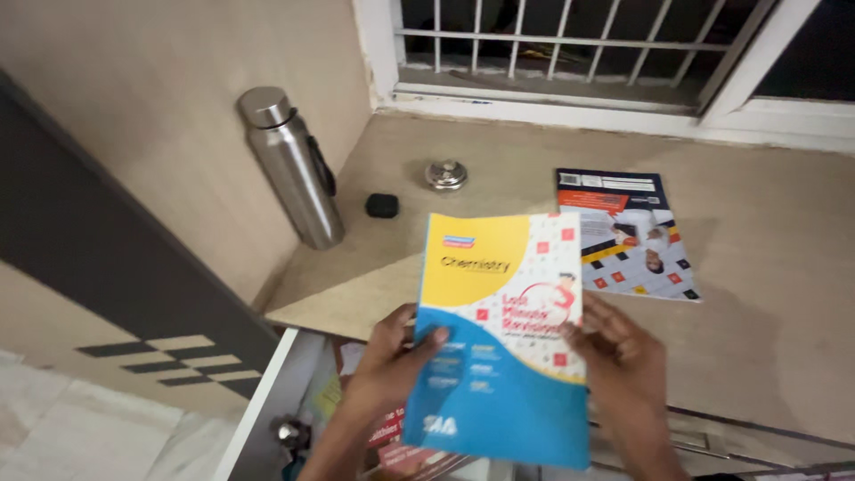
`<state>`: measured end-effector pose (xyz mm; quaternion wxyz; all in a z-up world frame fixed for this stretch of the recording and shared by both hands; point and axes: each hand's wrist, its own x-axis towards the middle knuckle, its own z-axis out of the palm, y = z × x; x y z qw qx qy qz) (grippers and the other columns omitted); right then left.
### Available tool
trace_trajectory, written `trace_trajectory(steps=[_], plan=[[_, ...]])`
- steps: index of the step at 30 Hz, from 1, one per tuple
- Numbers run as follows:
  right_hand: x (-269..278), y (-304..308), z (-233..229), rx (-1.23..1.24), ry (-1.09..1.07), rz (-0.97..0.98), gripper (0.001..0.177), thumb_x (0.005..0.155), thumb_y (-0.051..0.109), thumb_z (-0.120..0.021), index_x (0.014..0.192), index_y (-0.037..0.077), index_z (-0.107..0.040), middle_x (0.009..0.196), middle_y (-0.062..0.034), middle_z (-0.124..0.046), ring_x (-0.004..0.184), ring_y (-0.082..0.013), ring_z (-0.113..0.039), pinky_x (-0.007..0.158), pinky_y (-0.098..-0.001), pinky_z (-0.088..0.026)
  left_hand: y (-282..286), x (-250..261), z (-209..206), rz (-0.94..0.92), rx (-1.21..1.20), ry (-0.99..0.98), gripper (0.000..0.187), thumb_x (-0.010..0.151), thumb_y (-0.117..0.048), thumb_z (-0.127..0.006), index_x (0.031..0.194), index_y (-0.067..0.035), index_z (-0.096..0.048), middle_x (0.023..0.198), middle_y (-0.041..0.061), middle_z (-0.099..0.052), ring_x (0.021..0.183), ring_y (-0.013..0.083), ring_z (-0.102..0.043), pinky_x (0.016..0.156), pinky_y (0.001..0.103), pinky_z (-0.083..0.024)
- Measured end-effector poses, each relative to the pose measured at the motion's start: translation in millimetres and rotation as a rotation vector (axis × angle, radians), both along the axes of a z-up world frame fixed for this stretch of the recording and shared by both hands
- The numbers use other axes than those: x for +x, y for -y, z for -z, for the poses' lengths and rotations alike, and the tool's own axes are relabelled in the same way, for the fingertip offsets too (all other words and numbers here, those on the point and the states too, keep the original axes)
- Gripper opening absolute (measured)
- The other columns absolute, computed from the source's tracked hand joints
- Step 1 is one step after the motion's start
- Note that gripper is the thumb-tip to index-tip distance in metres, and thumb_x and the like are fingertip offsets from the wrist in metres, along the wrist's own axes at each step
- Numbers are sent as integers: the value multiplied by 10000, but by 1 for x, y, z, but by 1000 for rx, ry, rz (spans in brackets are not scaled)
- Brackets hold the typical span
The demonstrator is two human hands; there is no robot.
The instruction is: The person organizes various items from a desk into a drawer. They place a coiled cable, a plastic bag with small parts, a small box, a black rectangular device, a white round object, an orange packet, a phone case, and a small black object into the drawer. They then open another drawer and place a black case, a metal object, a book, a magazine, a document, a brochure, a green bottle, and a small black object onto the desk.
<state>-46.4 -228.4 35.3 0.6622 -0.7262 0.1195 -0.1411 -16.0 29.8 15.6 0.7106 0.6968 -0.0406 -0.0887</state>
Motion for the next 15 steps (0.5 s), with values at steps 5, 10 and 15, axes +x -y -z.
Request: trace_trajectory(steps=[5, 10, 15], plan=[[38, 63, -13, -238, 144, 102, 478, 900, -6, -709, 1366, -56, -621, 1120, -135, -769, 857, -101, -674, 732, -254, -562, 80, 53, 11, -2, 43, 135, 339, 917, -164, -713, 1175, 38, -626, 920, 111, -773, 794, 129, -722, 687, 293, -588], [80, 123, -12, -293, 233, 111, 434, 930, 3, -708, 1350, -70, -626, 1164, -157, -755, 985, -119, -684, 825, -258, -560, 153, 102, 15, -47, 50, 191, 254, 914, -134, -720, 1072, 61, -680, 881, 123, -776, 754, 145, -704, 681, 295, -561], [123, 175, 0, -370, 139, 151, 396, 920, 8, -715, 1307, -56, -661, 1156, -171, -758, 972, -143, -705, 834, -278, -565, 201, 140, 18, -71, 169, 213, 293, 852, -119, -757, 1098, 16, -672, 936, 114, -781, 802, 184, -758, 729, 317, -584]])
